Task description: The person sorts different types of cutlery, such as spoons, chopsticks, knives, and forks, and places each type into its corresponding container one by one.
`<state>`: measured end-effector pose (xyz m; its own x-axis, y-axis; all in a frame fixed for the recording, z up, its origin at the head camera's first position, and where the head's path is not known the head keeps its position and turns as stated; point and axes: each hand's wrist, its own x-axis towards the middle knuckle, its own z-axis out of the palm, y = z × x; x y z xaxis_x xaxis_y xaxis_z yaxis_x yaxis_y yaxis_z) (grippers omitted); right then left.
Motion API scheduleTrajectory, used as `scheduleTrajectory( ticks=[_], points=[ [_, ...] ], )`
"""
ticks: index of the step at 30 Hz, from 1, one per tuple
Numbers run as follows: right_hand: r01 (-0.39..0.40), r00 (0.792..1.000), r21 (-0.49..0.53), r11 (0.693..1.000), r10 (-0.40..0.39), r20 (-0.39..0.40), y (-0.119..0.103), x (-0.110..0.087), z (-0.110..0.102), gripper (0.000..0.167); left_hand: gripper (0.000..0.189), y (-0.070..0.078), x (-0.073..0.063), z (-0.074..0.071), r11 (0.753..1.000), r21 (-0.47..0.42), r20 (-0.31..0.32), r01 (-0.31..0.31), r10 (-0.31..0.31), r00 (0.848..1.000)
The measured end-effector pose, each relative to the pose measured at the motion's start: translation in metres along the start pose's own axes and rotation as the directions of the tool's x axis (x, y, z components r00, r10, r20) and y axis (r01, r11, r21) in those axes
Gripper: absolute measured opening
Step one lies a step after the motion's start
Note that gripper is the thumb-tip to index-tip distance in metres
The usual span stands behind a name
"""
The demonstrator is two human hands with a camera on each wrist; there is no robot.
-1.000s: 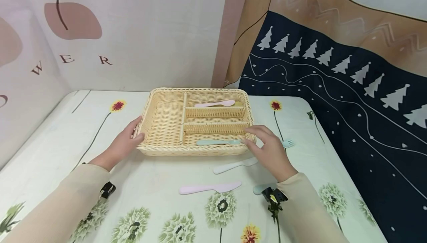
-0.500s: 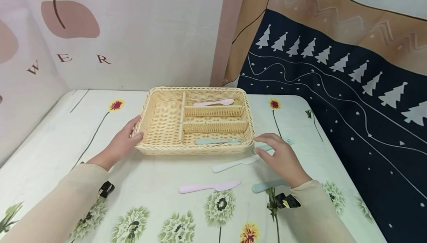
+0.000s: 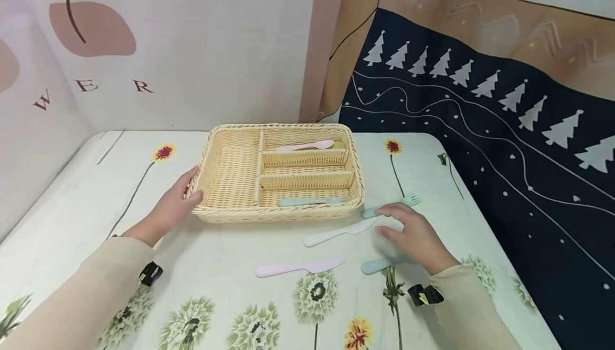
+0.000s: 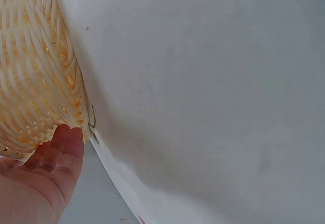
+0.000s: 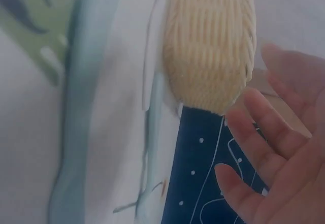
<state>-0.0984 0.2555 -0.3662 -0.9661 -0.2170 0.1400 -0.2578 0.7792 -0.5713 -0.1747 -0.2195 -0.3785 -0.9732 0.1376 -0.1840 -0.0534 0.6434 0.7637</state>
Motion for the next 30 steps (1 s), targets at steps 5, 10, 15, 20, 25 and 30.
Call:
scheduleTrajectory(
  ticks=[5,10,15,20,25,30],
  points=[
    [-0.071,0.996,0.023,0.997,0.070,0.063,0.004,-0.003,-0.007,0.037,0.075,0.001,0.000,0.000,1.000,-0.006,-0.003,0.004,-0.004,1.000],
    [-0.180,0.972,0.031,0.983,0.173,0.160,0.011,-0.009,-0.011,0.044,0.075,0.001,0.001,0.001,1.000,-0.002,0.001,0.007,-0.007,1.000],
    [-0.192,0.960,0.027,0.981,0.182,0.214,0.016,-0.014,-0.008,0.041,0.075,0.001,0.001,0.002,1.000,0.000,-0.002,0.000,0.000,1.000],
    [-0.177,0.954,0.011,0.984,0.169,0.248,0.019,-0.018,-0.005,0.038,0.075,0.001,0.001,0.002,1.000,-0.002,0.003,0.001,-0.001,1.000],
    [-0.162,0.945,-0.035,0.986,0.166,0.281,0.025,-0.020,-0.002,0.041,0.075,0.000,0.002,0.001,1.000,0.003,0.001,0.000,0.000,1.000],
    [-0.145,0.931,-0.060,0.988,0.156,0.330,0.030,-0.023,-0.002,0.042,0.075,0.000,0.001,0.000,1.000,0.008,0.002,0.003,-0.003,1.000]
  ],
)
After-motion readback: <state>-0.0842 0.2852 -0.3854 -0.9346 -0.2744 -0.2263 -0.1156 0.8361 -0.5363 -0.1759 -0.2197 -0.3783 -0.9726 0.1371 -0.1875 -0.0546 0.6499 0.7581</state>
